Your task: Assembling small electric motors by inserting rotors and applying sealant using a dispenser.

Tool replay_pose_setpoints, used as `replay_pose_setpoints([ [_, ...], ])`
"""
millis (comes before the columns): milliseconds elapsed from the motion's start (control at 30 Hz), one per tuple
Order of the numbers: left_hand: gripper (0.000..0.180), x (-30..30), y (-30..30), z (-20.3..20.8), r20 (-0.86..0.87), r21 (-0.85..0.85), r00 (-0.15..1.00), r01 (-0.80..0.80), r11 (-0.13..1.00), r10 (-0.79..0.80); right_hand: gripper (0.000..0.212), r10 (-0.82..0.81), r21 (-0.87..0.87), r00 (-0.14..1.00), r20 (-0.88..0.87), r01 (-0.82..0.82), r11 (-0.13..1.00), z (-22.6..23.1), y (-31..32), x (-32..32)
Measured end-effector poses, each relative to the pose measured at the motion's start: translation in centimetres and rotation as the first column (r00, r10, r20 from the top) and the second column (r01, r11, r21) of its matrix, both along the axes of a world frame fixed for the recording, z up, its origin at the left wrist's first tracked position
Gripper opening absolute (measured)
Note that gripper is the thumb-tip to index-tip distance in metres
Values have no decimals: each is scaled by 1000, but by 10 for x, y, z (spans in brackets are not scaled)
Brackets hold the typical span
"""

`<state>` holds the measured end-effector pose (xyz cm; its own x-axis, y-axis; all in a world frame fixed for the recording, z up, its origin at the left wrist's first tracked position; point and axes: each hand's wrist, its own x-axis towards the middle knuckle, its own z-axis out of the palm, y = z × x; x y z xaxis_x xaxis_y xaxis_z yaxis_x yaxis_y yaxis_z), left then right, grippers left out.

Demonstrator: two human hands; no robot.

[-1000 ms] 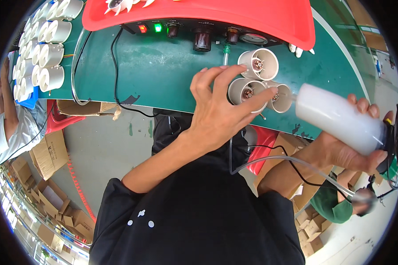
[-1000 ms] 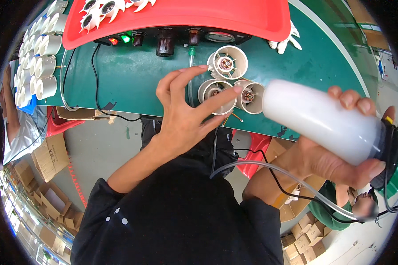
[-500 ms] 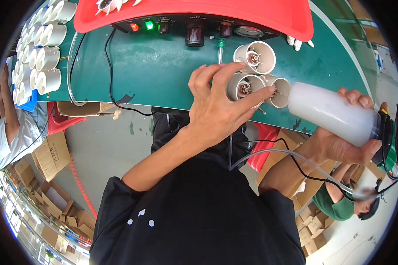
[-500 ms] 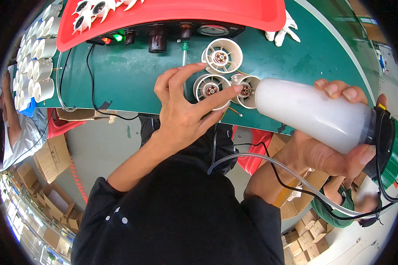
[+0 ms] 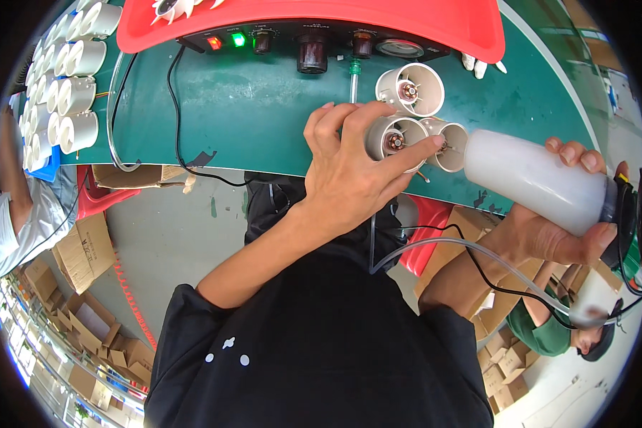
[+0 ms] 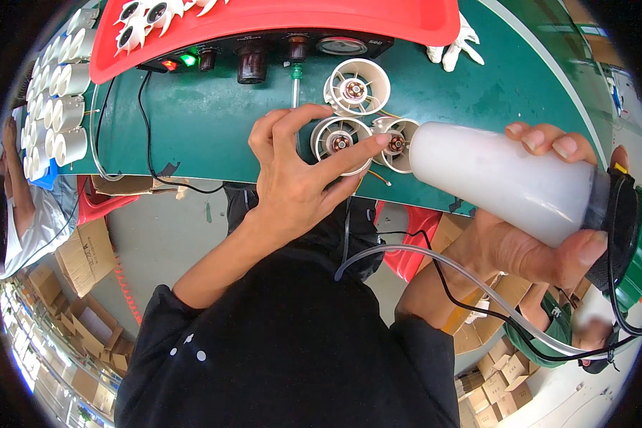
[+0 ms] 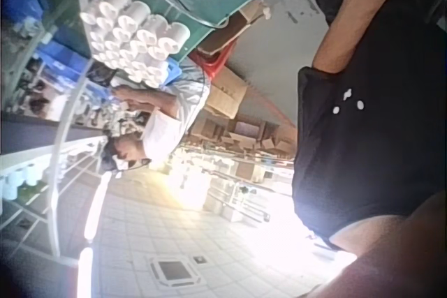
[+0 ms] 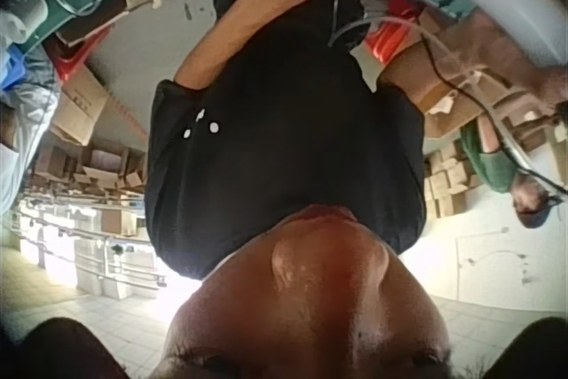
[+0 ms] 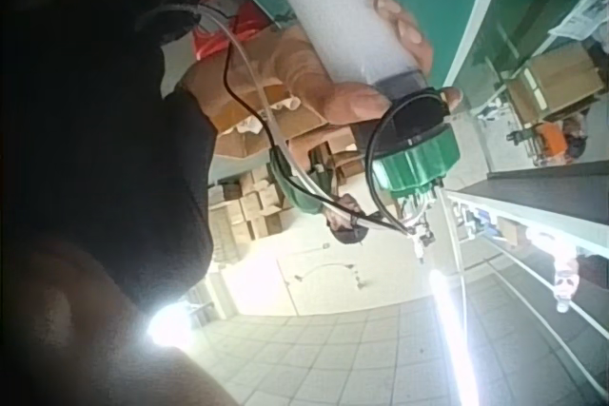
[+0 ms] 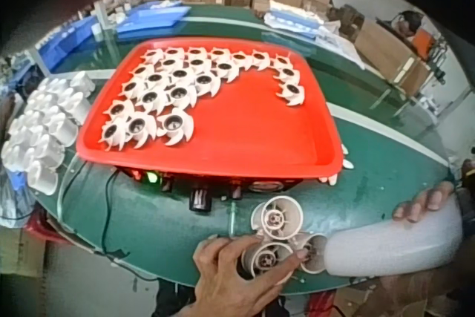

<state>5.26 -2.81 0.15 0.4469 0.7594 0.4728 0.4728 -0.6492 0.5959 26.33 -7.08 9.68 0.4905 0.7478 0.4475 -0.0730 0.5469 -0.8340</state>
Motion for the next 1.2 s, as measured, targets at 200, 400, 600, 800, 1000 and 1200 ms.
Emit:
replay_pose_setpoints([
  [200,53,0,-3,2,-4,-13,1000,8,1000,-8,81,30,2,999,18,-30,1000,2,-4,3],
  [400,55,-5,0,-5,54,-29,998,17,999,-15,86,66,116,998,0,-65,991,17,-17,8],
  [600,69,-16,4,4,-8,-147,999,-45,988,45,67,-386,-273,906,174,421,865,41,-58,53],
  [800,74,-27,16,15,225,-204,970,140,969,-93,60,19,-445,461,887,845,296,7,-41,61],
  [1000,68,-52,33,4,594,-291,803,265,919,-44,71,143,-372,349,926,908,191,-32,-22,38],
  [1200,89,-70,36,2,679,-620,713,429,656,175,84,251,-417,362,898,882,220,-34,-23,52],
])
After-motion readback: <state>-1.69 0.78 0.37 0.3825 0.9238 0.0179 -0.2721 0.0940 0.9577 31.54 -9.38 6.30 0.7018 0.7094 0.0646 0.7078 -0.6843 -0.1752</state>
